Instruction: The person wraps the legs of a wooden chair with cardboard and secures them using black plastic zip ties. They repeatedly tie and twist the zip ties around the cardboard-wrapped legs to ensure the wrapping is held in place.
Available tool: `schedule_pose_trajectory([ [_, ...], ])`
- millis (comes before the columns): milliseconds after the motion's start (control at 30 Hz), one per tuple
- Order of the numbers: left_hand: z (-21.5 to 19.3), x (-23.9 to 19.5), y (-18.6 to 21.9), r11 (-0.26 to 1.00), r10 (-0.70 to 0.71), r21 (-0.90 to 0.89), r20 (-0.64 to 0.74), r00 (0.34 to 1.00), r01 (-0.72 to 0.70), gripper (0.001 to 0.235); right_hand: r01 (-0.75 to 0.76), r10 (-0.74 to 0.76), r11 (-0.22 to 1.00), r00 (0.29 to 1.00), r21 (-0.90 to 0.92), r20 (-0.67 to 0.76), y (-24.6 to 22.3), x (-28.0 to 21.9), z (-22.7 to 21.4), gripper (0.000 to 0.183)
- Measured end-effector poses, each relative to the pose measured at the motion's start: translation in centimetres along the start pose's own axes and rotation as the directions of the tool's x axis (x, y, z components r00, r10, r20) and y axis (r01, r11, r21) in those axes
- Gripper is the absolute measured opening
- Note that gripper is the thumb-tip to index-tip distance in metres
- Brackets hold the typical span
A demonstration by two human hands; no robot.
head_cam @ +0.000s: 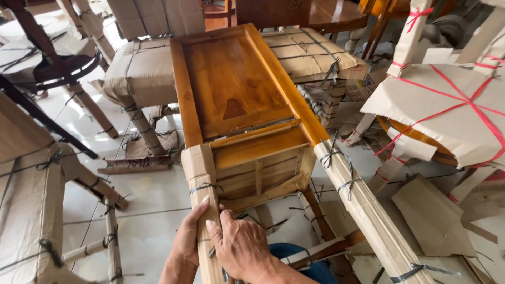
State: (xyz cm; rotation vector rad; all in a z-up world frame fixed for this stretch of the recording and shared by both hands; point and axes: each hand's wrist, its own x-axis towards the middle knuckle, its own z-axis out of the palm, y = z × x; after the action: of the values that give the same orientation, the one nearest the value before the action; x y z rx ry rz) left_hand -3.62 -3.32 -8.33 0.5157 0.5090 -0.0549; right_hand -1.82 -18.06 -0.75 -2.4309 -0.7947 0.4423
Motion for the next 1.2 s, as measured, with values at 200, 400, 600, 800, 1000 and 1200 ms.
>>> schedule_pose_trajectory([
  [200, 1.8, -1.7, -0.2, 0.996, 0.031, 0.08, 0.046, 0.998, -0.034, 0.04, 0.118, -0.117, 0.993, 0.991, 0.002, -0.059, 1.5, -2.1, 0.3, 0.055],
  [400, 6.4, -9.3, -1.2, 0.718, 0.453, 0.696, -0.438, 0.777, -0.026, 0.096, 0.051, -0.064, 0.992, 0.991, 0.112, 0.118, 4.4, -4.7, 0.3, 0.064],
  [600, 7.8, -16.6, -6.1, 0.625, 0.545, 0.779, -0.481, 0.687, 0.051, 0.088, 0.051, -0.073, 0.988, 0.986, 0.146, 0.153, 7.6, -8.3, -0.2, 0.05],
  [800, 10.3, -17.1, -7.6, 0.58, 0.477, 0.813, -0.397, 0.784, 0.058, 0.1, 0.101, -0.137, 0.988, 0.926, 0.119, 0.351, 8.1, -14.1, -5.6, 0.051],
  [1000, 7.6, -16.1, -7.7, 0.778, 0.426, 0.609, -0.331, 0.842, -0.155, 0.039, 0.109, -0.06, 0.989, 0.914, -0.101, 0.4, 9.5, -14.6, -4.8, 0.039],
  [1200, 5.6, -13.7, -5.9, 0.723, 0.385, 0.689, -0.336, 0.86, -0.055, 0.041, 0.073, 0.01, 0.981, 0.908, -0.18, 0.419, 11.9, -12.6, -3.1, 0.022],
])
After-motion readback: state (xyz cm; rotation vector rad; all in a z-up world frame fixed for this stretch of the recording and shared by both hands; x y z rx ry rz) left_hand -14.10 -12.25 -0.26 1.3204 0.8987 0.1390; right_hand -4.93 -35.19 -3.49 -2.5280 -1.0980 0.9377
